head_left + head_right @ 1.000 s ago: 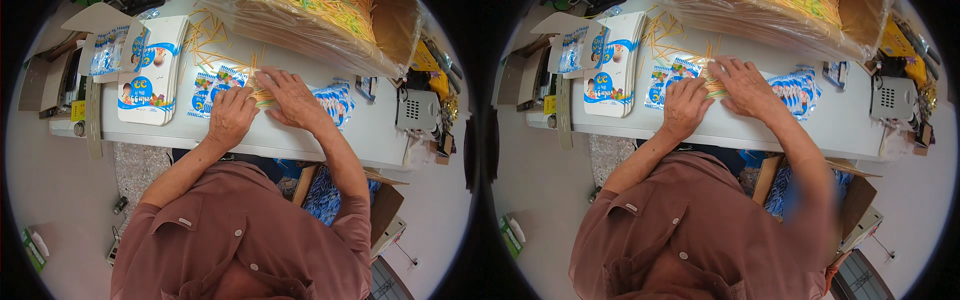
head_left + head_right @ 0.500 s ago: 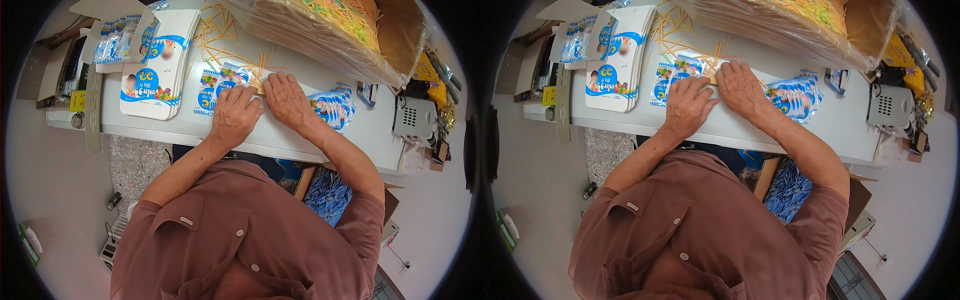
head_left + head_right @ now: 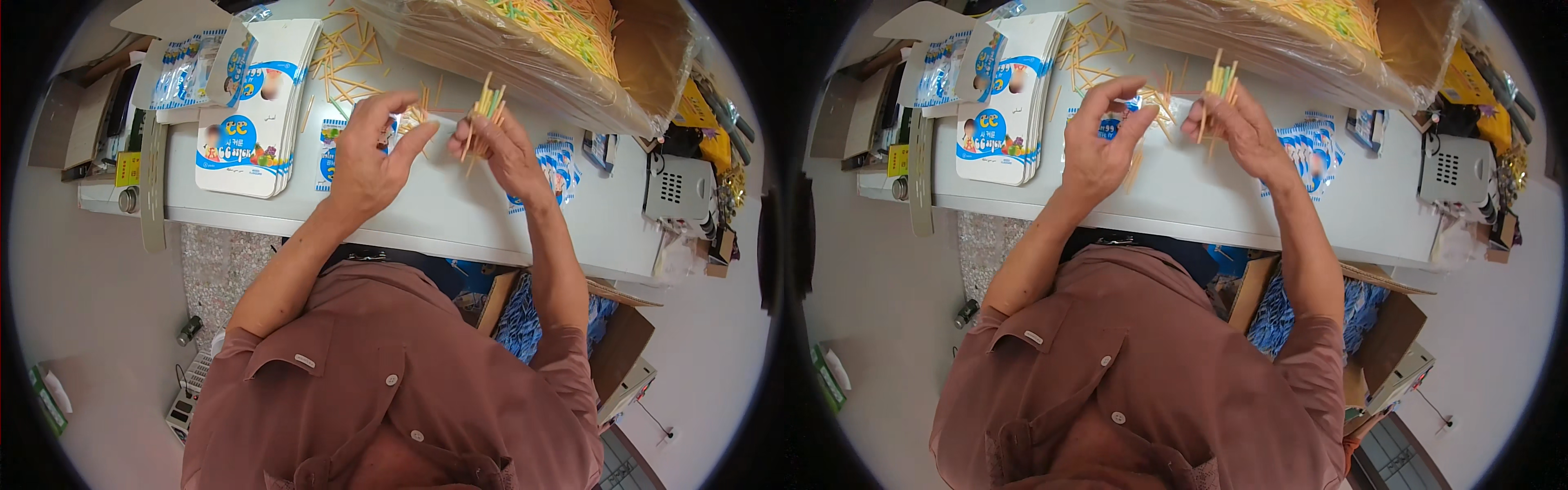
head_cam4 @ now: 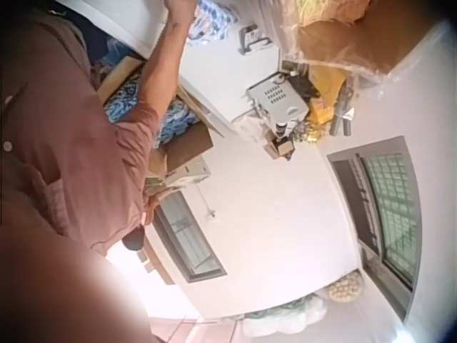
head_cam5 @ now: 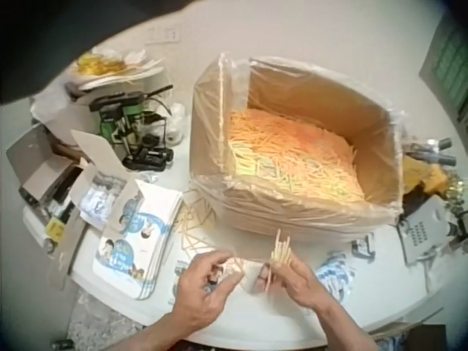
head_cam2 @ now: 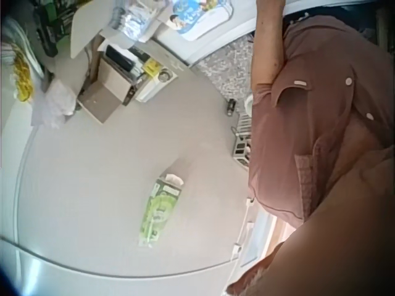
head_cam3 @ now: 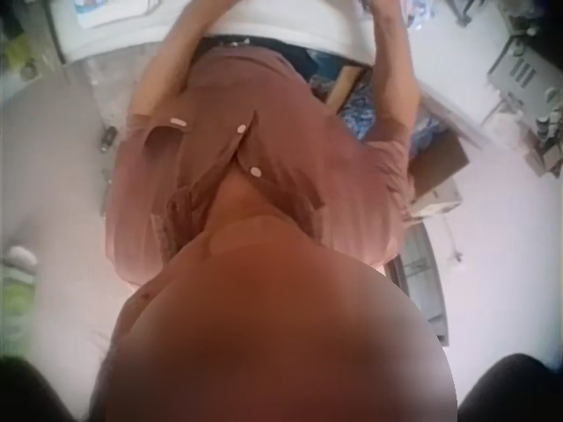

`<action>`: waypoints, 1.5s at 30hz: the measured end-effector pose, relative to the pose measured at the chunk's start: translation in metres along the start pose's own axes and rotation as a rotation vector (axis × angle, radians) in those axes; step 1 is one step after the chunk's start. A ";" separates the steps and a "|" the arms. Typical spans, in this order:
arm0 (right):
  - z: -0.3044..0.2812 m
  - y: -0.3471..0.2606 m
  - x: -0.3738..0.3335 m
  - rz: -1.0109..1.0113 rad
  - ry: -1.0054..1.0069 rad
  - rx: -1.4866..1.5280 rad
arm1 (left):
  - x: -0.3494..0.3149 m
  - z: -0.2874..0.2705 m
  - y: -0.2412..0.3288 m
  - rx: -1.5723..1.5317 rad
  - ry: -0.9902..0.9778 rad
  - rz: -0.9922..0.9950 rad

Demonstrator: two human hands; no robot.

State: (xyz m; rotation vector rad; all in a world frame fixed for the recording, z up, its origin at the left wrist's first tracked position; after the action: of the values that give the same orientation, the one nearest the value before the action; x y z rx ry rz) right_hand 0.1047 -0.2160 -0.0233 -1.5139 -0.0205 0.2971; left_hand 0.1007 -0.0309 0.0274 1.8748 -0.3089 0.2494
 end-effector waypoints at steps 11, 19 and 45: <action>0.107 0.051 -0.060 0.494 -0.135 1.042 | -0.038 0.071 -0.056 -0.597 -0.378 -0.662; 0.110 0.053 -0.063 0.533 -0.186 0.979 | -0.037 0.071 -0.050 -0.523 -0.479 -0.699; 0.032 0.054 -0.012 -0.264 0.315 -0.033 | -0.046 0.030 -0.009 0.185 -0.131 0.032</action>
State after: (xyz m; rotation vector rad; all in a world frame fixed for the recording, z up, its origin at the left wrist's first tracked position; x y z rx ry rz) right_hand 0.0768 -0.1856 -0.0719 -1.5563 0.0248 -0.1544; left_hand 0.0611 -0.0525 -0.0053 2.0744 -0.4168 0.1821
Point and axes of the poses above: each hand's wrist, its own x-axis towards the middle knuckle, its own z-axis out of the palm, y = z × x, the point moved 10 cm from there along x, towards the middle knuckle, and after that the axes turned 3 degrees about -z, right-handed, at the moved point
